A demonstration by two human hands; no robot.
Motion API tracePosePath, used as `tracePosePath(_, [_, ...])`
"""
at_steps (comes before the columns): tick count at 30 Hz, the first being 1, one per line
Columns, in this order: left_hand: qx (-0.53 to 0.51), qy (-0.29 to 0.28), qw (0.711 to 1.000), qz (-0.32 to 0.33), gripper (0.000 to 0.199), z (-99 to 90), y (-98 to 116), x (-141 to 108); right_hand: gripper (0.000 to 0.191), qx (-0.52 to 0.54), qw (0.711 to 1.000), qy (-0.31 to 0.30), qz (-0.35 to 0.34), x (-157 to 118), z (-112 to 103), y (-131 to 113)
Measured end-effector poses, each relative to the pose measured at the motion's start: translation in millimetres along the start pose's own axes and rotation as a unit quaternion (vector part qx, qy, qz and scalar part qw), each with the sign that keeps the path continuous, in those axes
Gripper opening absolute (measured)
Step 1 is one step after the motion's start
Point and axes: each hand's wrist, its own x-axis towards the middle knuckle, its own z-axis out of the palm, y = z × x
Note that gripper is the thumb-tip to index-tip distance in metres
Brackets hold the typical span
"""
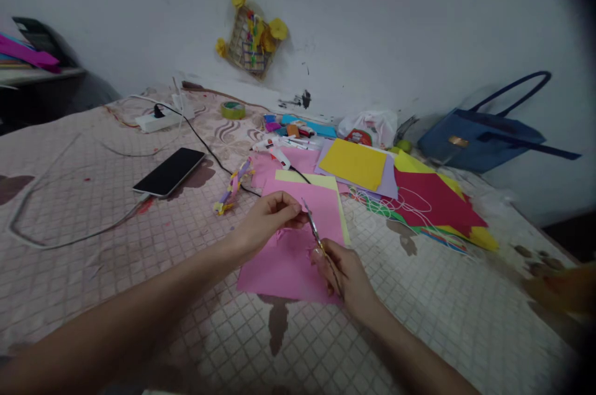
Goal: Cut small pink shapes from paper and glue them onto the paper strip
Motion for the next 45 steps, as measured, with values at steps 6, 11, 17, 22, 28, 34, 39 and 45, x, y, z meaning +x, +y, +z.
tracePosePath(6, [0.007, -0.006, 1.0, -0.001, 0.011, -2.1, 2.6, 0.8, 0.03, 0.0, 1.0, -0.002, 0.005, 0.2, -0.1, -1.5])
tracePosePath(11, [0.014, -0.001, 1.0, -0.006, 0.011, -3.3, 4.1, 1.4, 0.03, 0.015, 1.0, -0.004, 0.014, -0.2, 0.7, -3.0])
tracePosePath(17, [0.02, 0.004, 1.0, -0.012, 0.011, -3.6, 6.7, 1.9, 0.029, 0.004, 1.0, -0.004, 0.002, -0.5, 0.1, -0.4])
tracePosePath(22, [0.032, 0.0, 0.999, -0.01, 0.011, -5.0, 7.5, 2.2, 0.029, 0.004, 1.0, -0.004, 0.01, -0.3, -0.6, 0.8])
tracePosePath(28, [0.046, -0.001, 0.999, -0.011, 0.01, -6.0, 7.8, 3.1, 0.03, 0.013, 1.0, -0.004, 0.006, 0.1, -1.8, -4.5])
tracePosePath(34, [0.073, -0.009, 0.997, -0.004, 0.013, -10.4, 7.8, 5.9, 0.034, 0.063, 0.997, -0.015, 0.037, 0.4, -2.2, -10.7])
tracePosePath(39, [0.094, -0.039, 0.995, -0.005, 0.013, -12.1, 12.5, 5.4, 0.039, 0.123, 0.989, -0.056, 0.057, -1.3, -6.6, -16.0])
tracePosePath(45, [0.105, -0.082, 0.991, -0.016, 0.014, -13.3, 15.8, 5.9, 0.038, 0.122, 0.988, -0.078, 0.047, -1.8, -15.8, -18.8])
